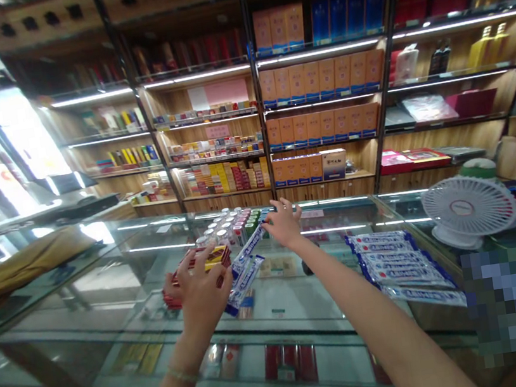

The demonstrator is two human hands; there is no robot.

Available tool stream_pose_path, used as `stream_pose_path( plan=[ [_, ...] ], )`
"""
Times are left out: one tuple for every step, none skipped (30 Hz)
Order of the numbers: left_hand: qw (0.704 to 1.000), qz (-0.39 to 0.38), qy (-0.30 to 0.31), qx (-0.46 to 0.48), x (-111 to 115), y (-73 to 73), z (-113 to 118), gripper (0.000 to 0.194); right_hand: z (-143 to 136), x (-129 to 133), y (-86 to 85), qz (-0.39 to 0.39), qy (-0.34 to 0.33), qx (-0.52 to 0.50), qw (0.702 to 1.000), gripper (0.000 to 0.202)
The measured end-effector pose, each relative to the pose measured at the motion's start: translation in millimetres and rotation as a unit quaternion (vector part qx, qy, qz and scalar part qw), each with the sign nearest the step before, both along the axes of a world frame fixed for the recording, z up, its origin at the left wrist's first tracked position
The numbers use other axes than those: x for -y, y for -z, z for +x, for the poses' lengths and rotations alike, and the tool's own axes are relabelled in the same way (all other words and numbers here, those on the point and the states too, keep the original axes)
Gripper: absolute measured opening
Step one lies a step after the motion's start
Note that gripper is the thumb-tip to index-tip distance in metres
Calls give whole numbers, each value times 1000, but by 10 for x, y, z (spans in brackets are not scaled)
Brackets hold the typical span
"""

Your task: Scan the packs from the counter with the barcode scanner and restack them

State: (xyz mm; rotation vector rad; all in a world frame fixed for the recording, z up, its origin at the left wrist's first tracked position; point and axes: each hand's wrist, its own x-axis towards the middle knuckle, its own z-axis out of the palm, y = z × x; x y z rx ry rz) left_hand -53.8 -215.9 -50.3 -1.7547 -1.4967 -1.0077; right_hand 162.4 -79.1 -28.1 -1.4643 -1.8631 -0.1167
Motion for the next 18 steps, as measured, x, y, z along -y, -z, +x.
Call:
stream_pose_path(
  plan=[
    [1000, 3, 2, -11, 33, 53, -28, 20, -74, -3, 21, -9, -7, 18, 1000, 14],
    [1000, 1, 4, -19, 61, 105, -49, 19, -144, -7, 45, -18, -15, 37, 999, 13],
    [1000, 7, 3, -22, 84, 157, -65, 18, -210, -10, 73, -26, -21, 56, 998, 13],
    [1000, 11, 0, -23, 102, 208, -77, 17, -272, -12, 105, -33, -27, 74, 996, 13],
    [1000, 14, -3, -21, 117, 255, -86, 15, -330, -14, 138, -40, -33, 88, 995, 13],
    [1000, 14, -6, -19, 128, 299, -94, 14, -383, -13, 171, -45, -38, 99, 993, 12],
    [1000, 11, -7, -18, 137, 339, -103, 13, -431, -11, 203, -48, -42, 108, 992, 12],
    [1000, 5, -5, -18, 142, 374, -113, 13, -474, -6, 233, -48, -45, 115, 991, 11],
    [1000, -2, -4, -17, 146, 405, -124, 12, -512, 0, 259, -47, -48, 122, 990, 11],
    [1000, -9, -4, -16, 148, 430, -137, 12, -546, 7, 282, -47, -50, 129, 989, 11],
    [1000, -16, -4, -15, 148, 451, -151, 11, -575, 15, 301, -47, -50, 138, 988, 12],
    [1000, -22, -5, -12, 147, 467, -164, 10, -601, 22, 316, -48, -49, 146, 987, 12],
    [1000, -27, -5, -9, 146, 480, -175, 10, -625, 28, 330, -50, -49, 153, 986, 12],
    [999, -32, -5, -6, 145, 489, -183, 10, -647, 33, 343, -51, -49, 159, 985, 13],
    [999, -35, -4, -3, 144, 496, -188, 10, -666, 36, 356, -53, -49, 164, 984, 13],
    [999, -37, -2, 0, 144, 500, -190, 9, -684, 37, 370, -53, -49, 167, 983, 13],
    [999, -39, -1, 3, 143, 503, -190, 9, -699, 37, 385, -52, -50, 169, 983, 13],
    [999, -39, -1, 4, 143, 505, -189, 9, -711, 36, 400, -52, -50, 171, 983, 14]
  ],
)
